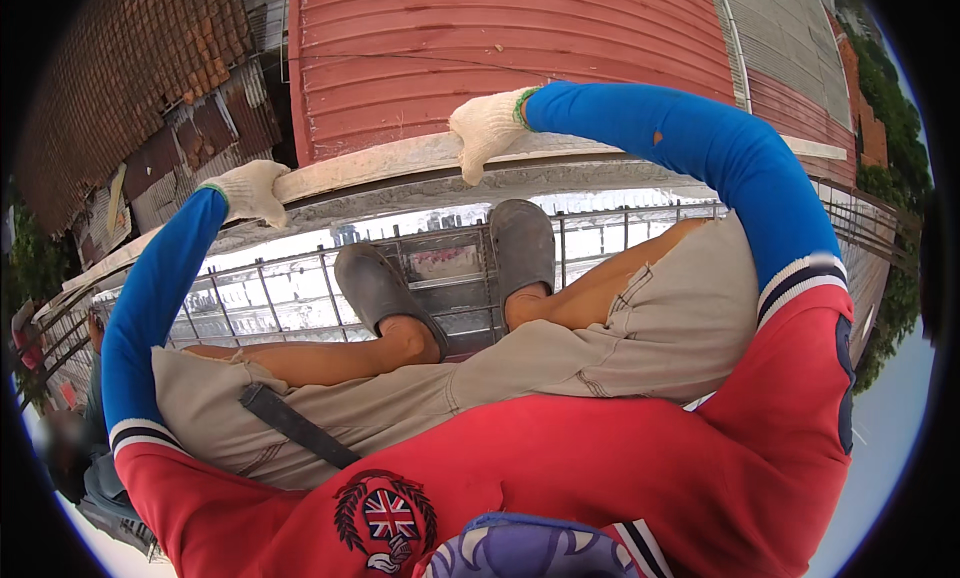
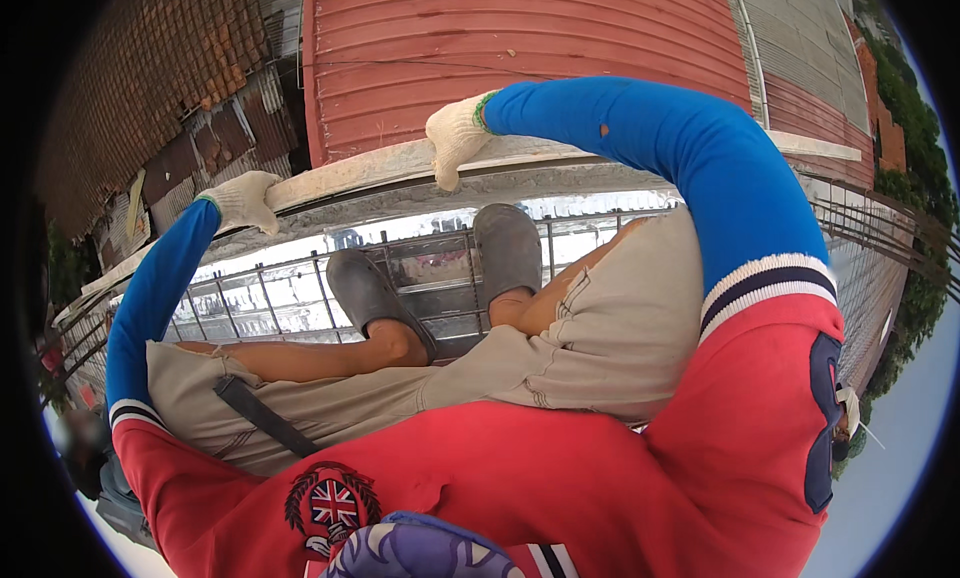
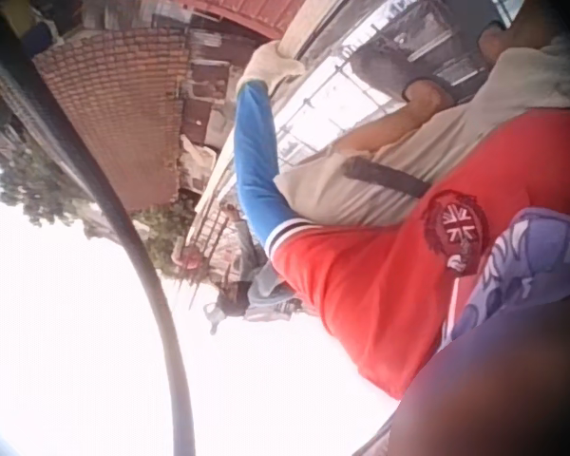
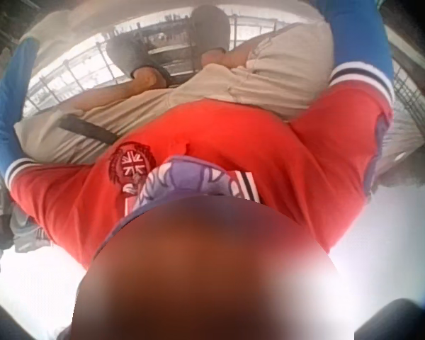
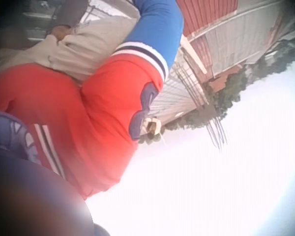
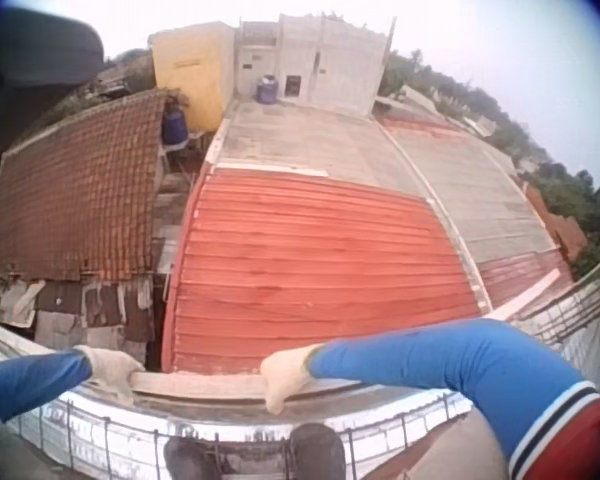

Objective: The person walks across a rebar grid on a roof and places wooden planks over the grid to create a walkway. They carry and position several planks, then use a spirit level to check alignment before continuing to place more planks.

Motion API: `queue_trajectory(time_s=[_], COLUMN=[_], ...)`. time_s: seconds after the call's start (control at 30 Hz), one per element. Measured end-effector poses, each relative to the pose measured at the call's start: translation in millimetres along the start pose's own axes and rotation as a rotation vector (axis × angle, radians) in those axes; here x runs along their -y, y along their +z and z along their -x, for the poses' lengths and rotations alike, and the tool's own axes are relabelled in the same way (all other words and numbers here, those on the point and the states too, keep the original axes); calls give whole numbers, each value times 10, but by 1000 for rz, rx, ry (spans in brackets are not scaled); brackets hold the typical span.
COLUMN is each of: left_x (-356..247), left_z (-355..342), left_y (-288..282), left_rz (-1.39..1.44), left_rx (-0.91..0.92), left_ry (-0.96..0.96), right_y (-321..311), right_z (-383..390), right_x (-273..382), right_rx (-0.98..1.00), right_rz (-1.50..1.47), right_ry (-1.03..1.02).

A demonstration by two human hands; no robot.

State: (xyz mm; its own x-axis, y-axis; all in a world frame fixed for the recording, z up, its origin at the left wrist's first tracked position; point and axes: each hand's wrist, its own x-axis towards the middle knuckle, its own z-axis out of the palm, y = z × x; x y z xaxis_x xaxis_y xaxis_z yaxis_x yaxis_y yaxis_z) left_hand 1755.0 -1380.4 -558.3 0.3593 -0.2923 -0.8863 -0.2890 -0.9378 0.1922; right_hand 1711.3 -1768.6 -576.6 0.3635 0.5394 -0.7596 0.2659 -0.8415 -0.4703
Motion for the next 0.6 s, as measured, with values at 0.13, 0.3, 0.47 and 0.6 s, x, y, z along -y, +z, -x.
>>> queue_trajectory(time_s=[0.13,0.3,0.47,0.6], left_x=[85,18,36,85], left_z=[-6,5,-38,-114], left_y=[78,65,39,66], left_rz=[3,15,-37,-34], left_rx=[3,13,43,51], left_ry=[-28,-26,-3,9], right_y=[23,66,-11,16], right_z=[-83,-92,8,-34], right_x=[-7,-57,-37,-33], right_rx=[-10,-39,-6,-10], right_rz=[8,24,-93,-138], right_ry=[-5,-11,5,108])
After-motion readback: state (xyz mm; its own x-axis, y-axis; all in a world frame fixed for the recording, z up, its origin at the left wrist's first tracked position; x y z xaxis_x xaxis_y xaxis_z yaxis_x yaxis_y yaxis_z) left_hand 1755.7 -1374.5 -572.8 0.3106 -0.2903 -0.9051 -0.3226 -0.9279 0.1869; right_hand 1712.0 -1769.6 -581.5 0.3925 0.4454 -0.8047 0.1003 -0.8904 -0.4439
